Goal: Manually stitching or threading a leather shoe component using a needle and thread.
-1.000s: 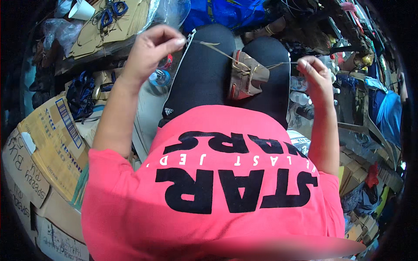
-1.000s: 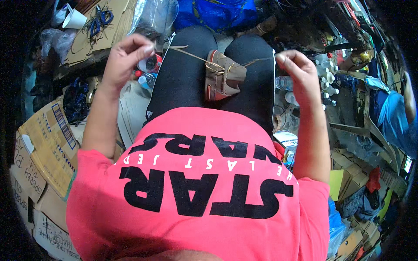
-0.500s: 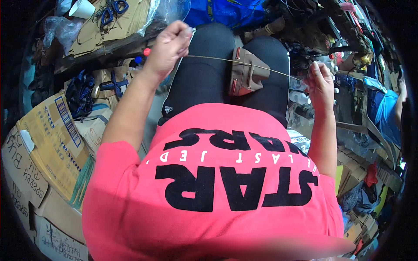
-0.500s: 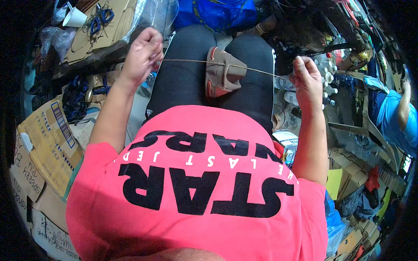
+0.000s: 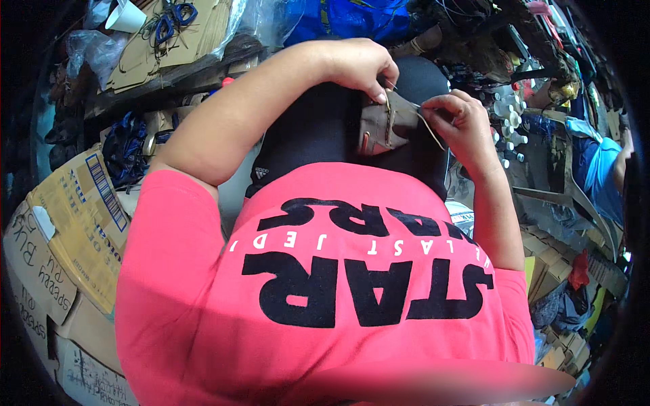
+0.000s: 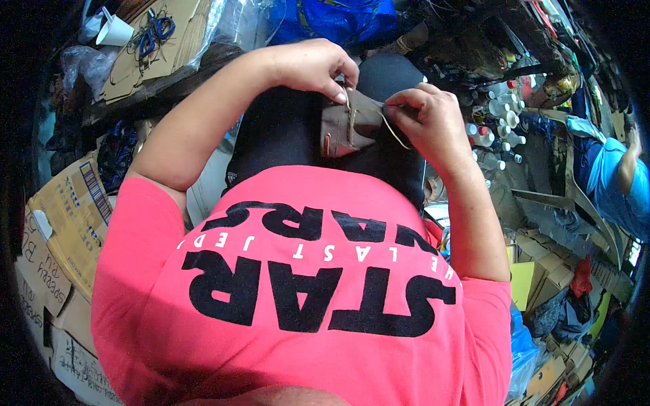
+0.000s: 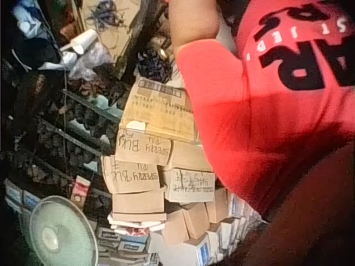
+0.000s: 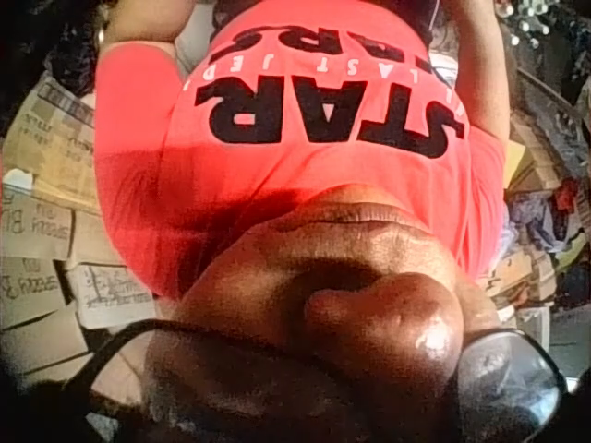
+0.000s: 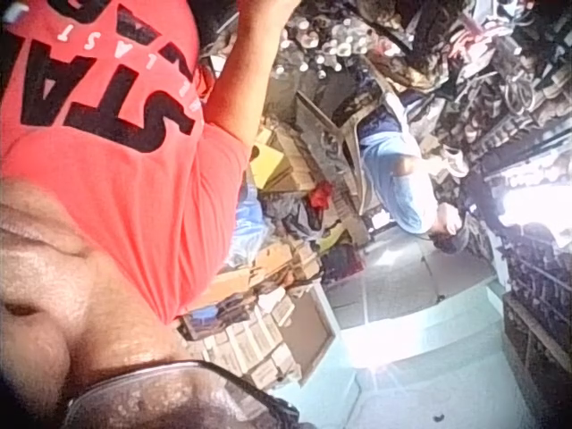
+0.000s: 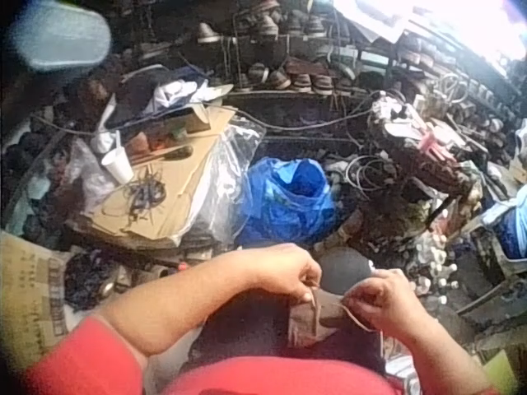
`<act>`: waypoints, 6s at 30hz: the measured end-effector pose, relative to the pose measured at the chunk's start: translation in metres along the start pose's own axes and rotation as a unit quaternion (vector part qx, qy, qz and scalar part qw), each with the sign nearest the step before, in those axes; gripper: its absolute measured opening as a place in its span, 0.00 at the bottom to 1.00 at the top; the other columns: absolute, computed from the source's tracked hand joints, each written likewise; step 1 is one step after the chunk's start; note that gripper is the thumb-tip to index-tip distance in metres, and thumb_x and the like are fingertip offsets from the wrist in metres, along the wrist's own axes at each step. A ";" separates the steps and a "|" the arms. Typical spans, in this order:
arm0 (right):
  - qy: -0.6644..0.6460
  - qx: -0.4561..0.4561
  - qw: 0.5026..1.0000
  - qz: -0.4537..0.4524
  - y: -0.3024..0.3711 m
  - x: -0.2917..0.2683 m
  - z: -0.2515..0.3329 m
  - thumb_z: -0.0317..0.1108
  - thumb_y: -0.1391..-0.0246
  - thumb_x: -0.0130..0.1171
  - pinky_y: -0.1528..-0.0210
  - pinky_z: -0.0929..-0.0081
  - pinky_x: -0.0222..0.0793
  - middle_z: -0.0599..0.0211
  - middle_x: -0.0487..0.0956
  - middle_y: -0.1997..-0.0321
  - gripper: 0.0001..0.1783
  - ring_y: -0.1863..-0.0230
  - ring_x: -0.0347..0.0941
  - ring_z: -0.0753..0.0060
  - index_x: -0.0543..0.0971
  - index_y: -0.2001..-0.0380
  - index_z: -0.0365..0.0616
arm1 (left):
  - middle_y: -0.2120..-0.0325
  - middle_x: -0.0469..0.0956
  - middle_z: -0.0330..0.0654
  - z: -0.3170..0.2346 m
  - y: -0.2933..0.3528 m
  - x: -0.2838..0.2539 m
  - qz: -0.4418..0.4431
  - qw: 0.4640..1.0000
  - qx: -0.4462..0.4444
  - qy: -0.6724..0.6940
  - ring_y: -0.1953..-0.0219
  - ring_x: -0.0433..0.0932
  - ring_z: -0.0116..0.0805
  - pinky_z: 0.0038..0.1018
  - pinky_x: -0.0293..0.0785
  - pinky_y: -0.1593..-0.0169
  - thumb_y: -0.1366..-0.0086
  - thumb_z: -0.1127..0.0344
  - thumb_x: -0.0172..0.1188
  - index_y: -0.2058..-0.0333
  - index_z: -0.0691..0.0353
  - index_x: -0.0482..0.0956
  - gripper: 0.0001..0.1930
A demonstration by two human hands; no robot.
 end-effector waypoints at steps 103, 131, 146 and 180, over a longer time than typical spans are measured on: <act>-0.118 -0.016 0.988 0.095 -0.012 0.036 -0.013 0.15 0.55 0.55 0.66 0.74 0.68 0.66 0.74 0.72 0.19 0.69 0.73 0.69 0.83 0.63 0.50 | 0.77 0.68 0.39 -0.011 0.075 -0.004 -0.347 0.938 0.020 0.015 0.72 0.70 0.35 0.29 0.67 0.67 0.49 0.74 0.66 0.68 0.54 0.85 0.09; -0.138 -0.013 0.986 0.091 -0.011 0.036 -0.018 0.14 0.61 0.52 0.64 0.78 0.69 0.67 0.75 0.73 0.23 0.68 0.73 0.72 0.84 0.63 0.49 | 0.76 0.66 0.39 -0.033 0.075 -0.005 -0.351 0.925 0.059 -0.133 0.68 0.68 0.40 0.34 0.65 0.63 0.51 0.74 0.63 0.73 0.55 0.82 0.06; -0.150 -0.005 0.984 0.097 -0.010 0.036 -0.019 0.16 0.56 0.55 0.64 0.77 0.69 0.67 0.75 0.73 0.19 0.68 0.73 0.73 0.84 0.63 0.50 | 0.76 0.68 0.41 -0.029 0.077 -0.005 -0.357 0.930 0.054 -0.074 0.67 0.70 0.42 0.35 0.67 0.62 0.50 0.75 0.63 0.71 0.57 0.83 0.07; -0.178 -0.011 0.981 0.075 -0.011 0.041 -0.025 0.18 0.55 0.61 0.67 0.80 0.69 0.69 0.76 0.74 0.15 0.71 0.73 0.78 0.85 0.64 0.46 | 0.78 0.74 0.34 0.001 0.058 0.002 -0.324 0.946 0.012 -0.024 0.67 0.73 0.36 0.31 0.66 0.61 0.51 0.72 0.65 0.72 0.51 0.85 0.07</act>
Point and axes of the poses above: each hand's wrist, its own y-axis away from the middle knuckle, its own x-axis out of the palm, z = x × y, the point moved 9 cm from there along -y, towards the middle knuckle
